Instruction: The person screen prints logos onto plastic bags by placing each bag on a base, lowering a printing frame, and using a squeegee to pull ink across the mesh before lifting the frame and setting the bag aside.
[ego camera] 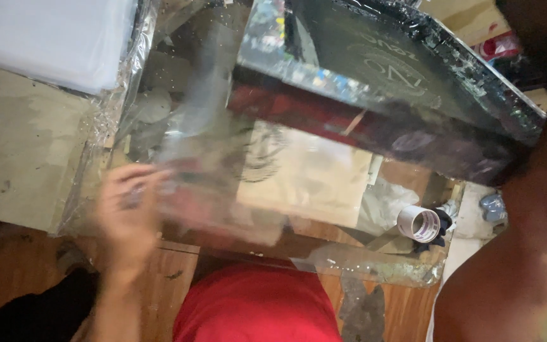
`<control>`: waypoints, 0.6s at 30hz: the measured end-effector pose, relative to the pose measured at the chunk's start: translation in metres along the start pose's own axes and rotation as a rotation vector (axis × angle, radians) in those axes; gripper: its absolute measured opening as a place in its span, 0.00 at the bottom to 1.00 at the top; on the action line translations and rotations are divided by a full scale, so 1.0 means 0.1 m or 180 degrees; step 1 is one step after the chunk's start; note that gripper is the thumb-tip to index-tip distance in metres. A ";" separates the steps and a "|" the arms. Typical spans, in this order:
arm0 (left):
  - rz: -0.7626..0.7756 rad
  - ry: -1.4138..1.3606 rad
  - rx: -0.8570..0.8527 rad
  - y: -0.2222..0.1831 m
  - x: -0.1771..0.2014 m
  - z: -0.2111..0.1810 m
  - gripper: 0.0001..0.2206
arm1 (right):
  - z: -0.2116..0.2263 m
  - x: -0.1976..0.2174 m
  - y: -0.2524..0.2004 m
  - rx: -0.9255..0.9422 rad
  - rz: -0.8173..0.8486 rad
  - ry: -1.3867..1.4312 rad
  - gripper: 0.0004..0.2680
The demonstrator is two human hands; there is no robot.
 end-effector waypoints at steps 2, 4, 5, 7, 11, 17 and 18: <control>-0.0461 0.0306 -0.0456 0.09 0.57 0.30 0.09 | -0.05 0.05 0.10 -0.2335 0.0482 0.3820 0.13; -0.0648 0.0323 -0.0365 0.14 1.02 0.64 0.10 | 0.01 0.27 0.24 -0.2125 0.0041 0.3922 0.05; -0.0848 0.0330 -0.0271 0.16 1.27 0.82 0.10 | 0.03 0.43 0.33 -0.1894 -0.0411 0.4009 0.08; -0.0919 0.0912 -0.0577 0.05 1.40 0.66 0.14 | 0.09 0.76 0.47 -0.1742 -0.0721 0.4049 0.08; -0.1115 0.2078 -0.1691 -0.36 0.93 -0.10 0.25 | 0.30 0.96 0.33 -0.1399 -0.1099 0.3974 0.10; 0.1638 -0.2553 0.1429 -1.37 -1.01 -0.09 0.21 | 0.82 0.94 -0.08 -0.1119 0.0336 0.4282 0.12; 0.1626 -0.2549 0.1445 -1.45 -1.03 0.15 0.21 | 0.91 0.94 -0.13 -0.1110 0.0350 0.4294 0.12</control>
Point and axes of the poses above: each hand's wrist, its own y-axis towards the middle knuckle, its own x-axis out of the back of the hand, z = x × y, the point moved 7 cm from there along y, towards the middle knuckle, and after that the axes turned 5 degrees about -z, right-handed, at the moved point
